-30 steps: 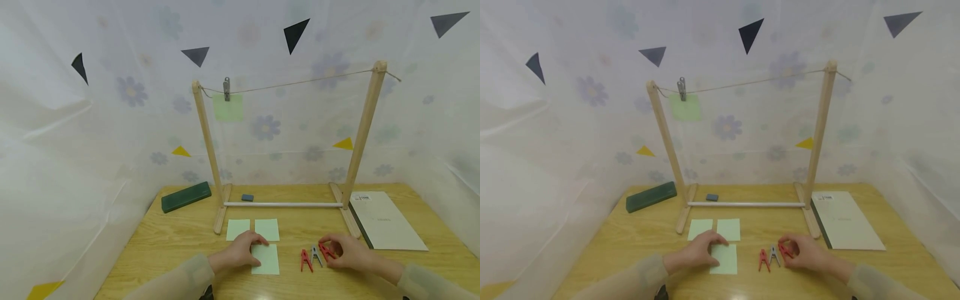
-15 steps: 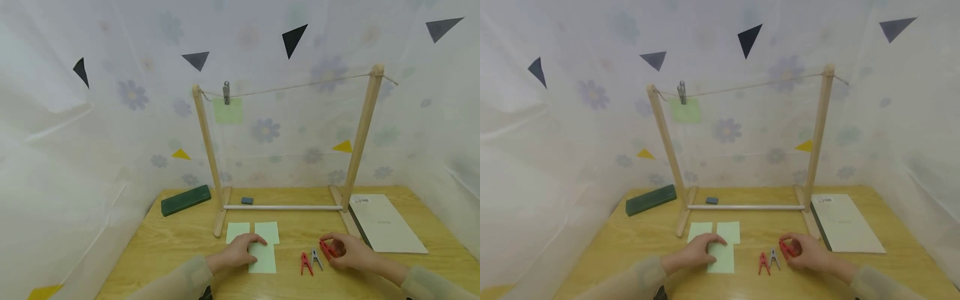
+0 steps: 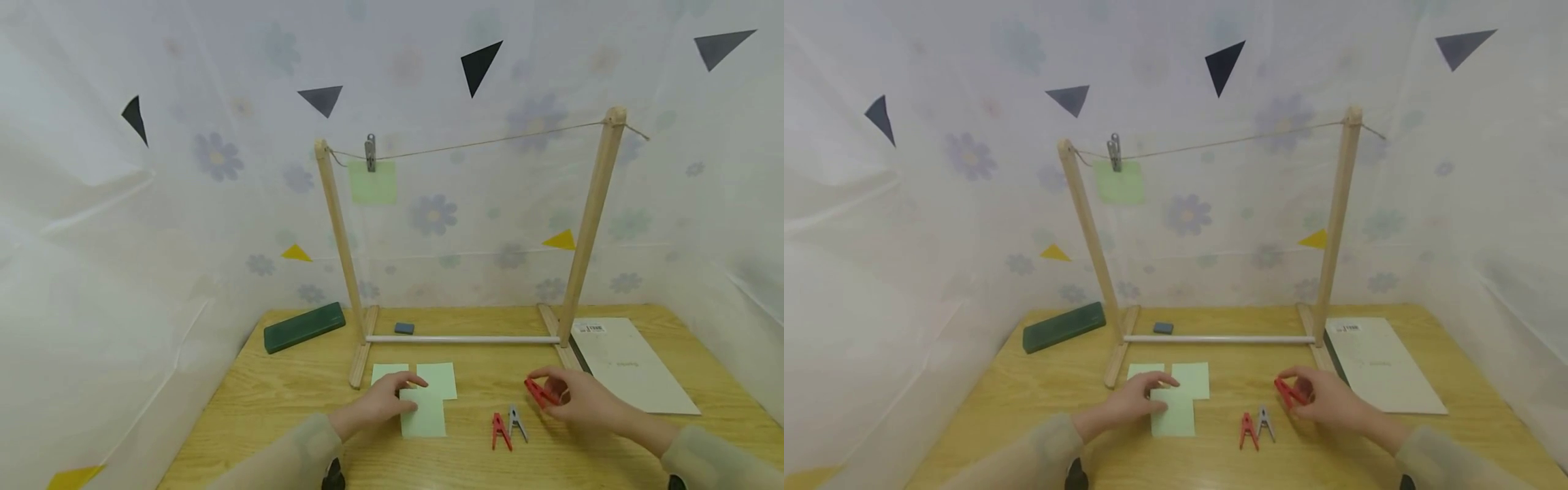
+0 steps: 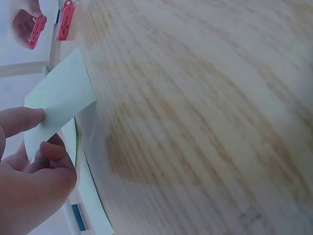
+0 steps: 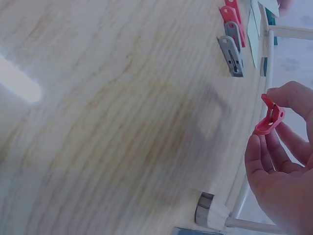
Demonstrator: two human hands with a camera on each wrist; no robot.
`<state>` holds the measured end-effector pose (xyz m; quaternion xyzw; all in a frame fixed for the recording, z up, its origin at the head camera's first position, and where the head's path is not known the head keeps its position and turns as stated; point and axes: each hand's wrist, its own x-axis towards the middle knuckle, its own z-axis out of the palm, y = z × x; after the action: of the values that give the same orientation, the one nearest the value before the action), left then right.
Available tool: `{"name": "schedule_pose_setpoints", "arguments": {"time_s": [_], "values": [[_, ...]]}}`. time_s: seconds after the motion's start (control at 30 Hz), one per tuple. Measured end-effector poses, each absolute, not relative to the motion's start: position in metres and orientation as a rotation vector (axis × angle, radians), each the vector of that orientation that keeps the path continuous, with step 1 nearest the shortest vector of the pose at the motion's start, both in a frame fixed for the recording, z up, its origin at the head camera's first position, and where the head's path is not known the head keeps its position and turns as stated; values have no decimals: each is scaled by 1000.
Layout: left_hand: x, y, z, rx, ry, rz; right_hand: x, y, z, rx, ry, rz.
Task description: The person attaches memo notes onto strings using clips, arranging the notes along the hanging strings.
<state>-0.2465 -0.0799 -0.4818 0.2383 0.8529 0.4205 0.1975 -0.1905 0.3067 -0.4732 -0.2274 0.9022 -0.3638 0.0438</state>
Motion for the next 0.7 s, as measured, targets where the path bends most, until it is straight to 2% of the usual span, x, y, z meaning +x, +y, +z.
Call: {"name": "schedule_pose_setpoints", "arguments": {"time_s": [0.23, 0.7], "values": [[-250, -83, -473, 641, 2326, 1251, -193, 308, -461, -624, 2813, -1058], [-255, -84, -461, 588, 2263, 1341, -202, 309, -435, -654, 2838, -1079]]}}
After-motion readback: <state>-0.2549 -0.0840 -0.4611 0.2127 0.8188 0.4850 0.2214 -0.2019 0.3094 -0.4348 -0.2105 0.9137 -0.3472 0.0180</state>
